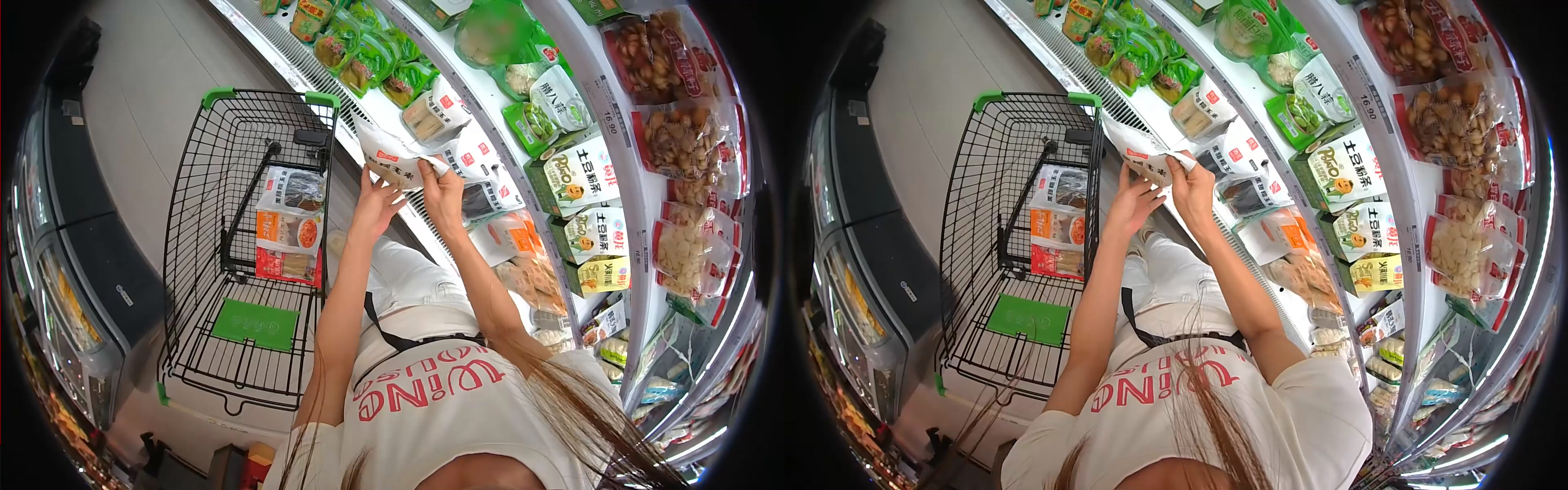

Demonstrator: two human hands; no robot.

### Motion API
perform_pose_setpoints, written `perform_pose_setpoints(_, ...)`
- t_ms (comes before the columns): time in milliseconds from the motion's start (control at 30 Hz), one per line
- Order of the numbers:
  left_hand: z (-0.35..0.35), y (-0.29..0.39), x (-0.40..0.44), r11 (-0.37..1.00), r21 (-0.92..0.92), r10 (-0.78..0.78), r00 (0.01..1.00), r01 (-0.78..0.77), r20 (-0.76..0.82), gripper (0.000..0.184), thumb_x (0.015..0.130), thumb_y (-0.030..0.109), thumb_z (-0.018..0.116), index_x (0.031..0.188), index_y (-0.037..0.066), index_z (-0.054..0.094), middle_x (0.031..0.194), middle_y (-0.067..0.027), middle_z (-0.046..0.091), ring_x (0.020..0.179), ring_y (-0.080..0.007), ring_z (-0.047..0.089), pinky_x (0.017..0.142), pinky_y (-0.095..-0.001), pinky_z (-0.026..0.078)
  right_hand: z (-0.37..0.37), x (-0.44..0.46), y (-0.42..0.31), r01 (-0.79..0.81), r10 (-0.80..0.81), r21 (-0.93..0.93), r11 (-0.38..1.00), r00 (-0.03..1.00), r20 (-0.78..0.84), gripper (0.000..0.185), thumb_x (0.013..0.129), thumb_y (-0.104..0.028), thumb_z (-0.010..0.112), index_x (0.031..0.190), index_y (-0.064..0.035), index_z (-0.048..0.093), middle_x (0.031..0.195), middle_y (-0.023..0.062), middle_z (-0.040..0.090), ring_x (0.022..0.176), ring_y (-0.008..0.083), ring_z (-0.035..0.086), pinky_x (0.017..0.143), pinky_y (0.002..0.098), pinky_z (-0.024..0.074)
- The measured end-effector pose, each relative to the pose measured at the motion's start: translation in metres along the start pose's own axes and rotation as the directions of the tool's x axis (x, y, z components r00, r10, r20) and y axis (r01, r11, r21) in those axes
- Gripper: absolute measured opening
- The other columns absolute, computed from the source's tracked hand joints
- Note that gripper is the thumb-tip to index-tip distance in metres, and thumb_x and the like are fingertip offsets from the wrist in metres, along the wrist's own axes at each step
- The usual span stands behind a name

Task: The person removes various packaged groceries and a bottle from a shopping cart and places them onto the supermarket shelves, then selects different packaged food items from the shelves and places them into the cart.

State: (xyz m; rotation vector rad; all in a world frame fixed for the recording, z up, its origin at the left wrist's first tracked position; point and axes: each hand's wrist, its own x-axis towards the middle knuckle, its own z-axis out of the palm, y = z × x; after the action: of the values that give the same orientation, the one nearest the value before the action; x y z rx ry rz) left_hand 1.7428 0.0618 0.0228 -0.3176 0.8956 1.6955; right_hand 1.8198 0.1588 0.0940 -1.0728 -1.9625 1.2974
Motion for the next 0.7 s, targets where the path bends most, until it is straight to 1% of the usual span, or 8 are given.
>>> perform_pose_setpoints(67, -0.02, -0.029, 0.066, 0.975, -0.221, -0.027, 0.998, 0.038, 0.056, 0.083, 0.087, -0.003, 0.046, 0.148, 0.029, 0.001, 0.141, -0.0109, 0.033, 0.119, -0.0343, 0.043, 0.099, -0.0481, 0.039, 0.01, 0.02, 0.05, -0.088, 0.089, 0.012, 0.996, 0.996, -0.033, 0.019, 0.093, -0.017, 0.058, 0.091, 0.0009, 0.062, 0.071, 0.0084, 0.062, 0.066, 0.0094, 0.05, 0.062, 0.0265, 0.0436)
perform_pose_setpoints(200, -0.008, -0.051, 0.144, 0.988, -0.155, 0.014, 0.999, -0.006, 0.051, 0.088, 0.082, -0.01, 0.041, 0.149, 0.027, -0.003, 0.15, -0.0078, 0.022, 0.128, -0.031, 0.037, 0.108, -0.0485, 0.028, 0.016, 0.061, 0.144, -0.185, 0.199, 0.143, 0.972, 0.976, -0.087, 0.024, 0.093, -0.02, 0.056, 0.095, 0.0024, 0.064, 0.082, 0.0067, 0.065, 0.077, 0.0093, 0.054, 0.068, 0.0264, 0.0443)
perform_pose_setpoints(400, 0.018, -0.063, 0.189, 0.943, 0.278, -0.196, 0.98, 0.18, 0.032, 0.085, 0.085, -0.006, 0.038, 0.149, 0.026, -0.008, 0.157, -0.0055, 0.002, 0.14, -0.0316, 0.02, 0.112, -0.049, 0.016, 0.003, 0.113, 0.239, -0.509, 0.514, 0.165, 0.845, 0.857, 0.011, 0.033, 0.093, -0.027, 0.056, 0.1, 0.0034, 0.063, 0.077, 0.0063, 0.062, 0.071, 0.012, 0.054, 0.064, 0.0266, 0.0452)
perform_pose_setpoints(467, 0.024, -0.066, 0.184, 0.882, 0.412, -0.259, 0.966, 0.227, 0.023, 0.083, 0.086, -0.005, 0.037, 0.15, 0.025, -0.006, 0.157, -0.0076, 0.002, 0.141, -0.0321, 0.018, 0.112, -0.048, 0.017, -0.001, 0.12, 0.256, -0.611, 0.679, 0.376, 0.696, 0.731, -0.069, 0.035, 0.092, -0.025, 0.056, 0.111, 0.0043, 0.056, 0.094, 0.0137, 0.061, 0.074, 0.0225, 0.061, 0.066, 0.0336, 0.0522)
perform_pose_setpoints(533, 0.027, -0.069, 0.171, 0.872, 0.442, -0.251, 0.968, 0.213, 0.029, 0.073, 0.088, -0.002, 0.039, 0.15, 0.017, 0.007, 0.155, -0.012, 0.013, 0.139, -0.0303, 0.024, 0.11, -0.0439, 0.024, -0.006, 0.122, 0.259, -0.691, 0.815, 0.452, 0.564, 0.556, -0.167, 0.036, 0.092, -0.021, 0.054, 0.114, 0.0073, 0.051, 0.101, 0.0174, 0.06, 0.076, 0.0261, 0.063, 0.069, 0.0357, 0.0545)
perform_pose_setpoints(600, 0.024, -0.065, 0.152, 0.838, 0.511, -0.256, 0.965, 0.191, 0.06, 0.067, 0.089, 0.0, 0.041, 0.149, 0.013, 0.015, 0.152, -0.0143, 0.02, 0.137, -0.0288, 0.028, 0.109, -0.0416, 0.028, -0.015, 0.117, 0.254, -0.735, 0.799, 0.37, 0.568, 0.601, -0.032, 0.036, 0.088, -0.019, 0.057, 0.112, 0.0063, 0.049, 0.096, 0.0158, 0.058, 0.074, 0.0225, 0.062, 0.064, 0.0328, 0.0527)
perform_pose_setpoints(667, 0.014, -0.055, 0.117, 0.86, 0.503, -0.124, 0.992, 0.088, 0.038, 0.05, 0.089, 0.004, 0.048, 0.139, 0.005, 0.039, 0.136, -0.015, 0.046, 0.116, -0.0219, 0.052, 0.097, -0.0342, 0.043, -0.011, 0.091, 0.241, -0.779, 0.778, 0.267, 0.567, 0.613, 0.136, 0.036, 0.085, -0.017, 0.059, 0.11, 0.0054, 0.046, 0.091, 0.0143, 0.057, 0.072, 0.019, 0.06, 0.059, 0.0299, 0.0509)
perform_pose_setpoints(700, 0.009, -0.045, 0.093, 0.862, 0.507, -0.034, 0.999, 0.014, 0.03, 0.044, 0.09, 0.005, 0.048, 0.134, 0.004, 0.044, 0.129, -0.0136, 0.051, 0.108, -0.02, 0.056, 0.091, -0.0317, 0.045, 0.001, 0.075, 0.204, -0.719, 0.731, 0.211, 0.662, 0.682, 0.032, 0.03, 0.086, -0.014, 0.058, 0.107, 0.0051, 0.05, 0.085, 0.0119, 0.058, 0.073, 0.0175, 0.061, 0.058, 0.029, 0.0507)
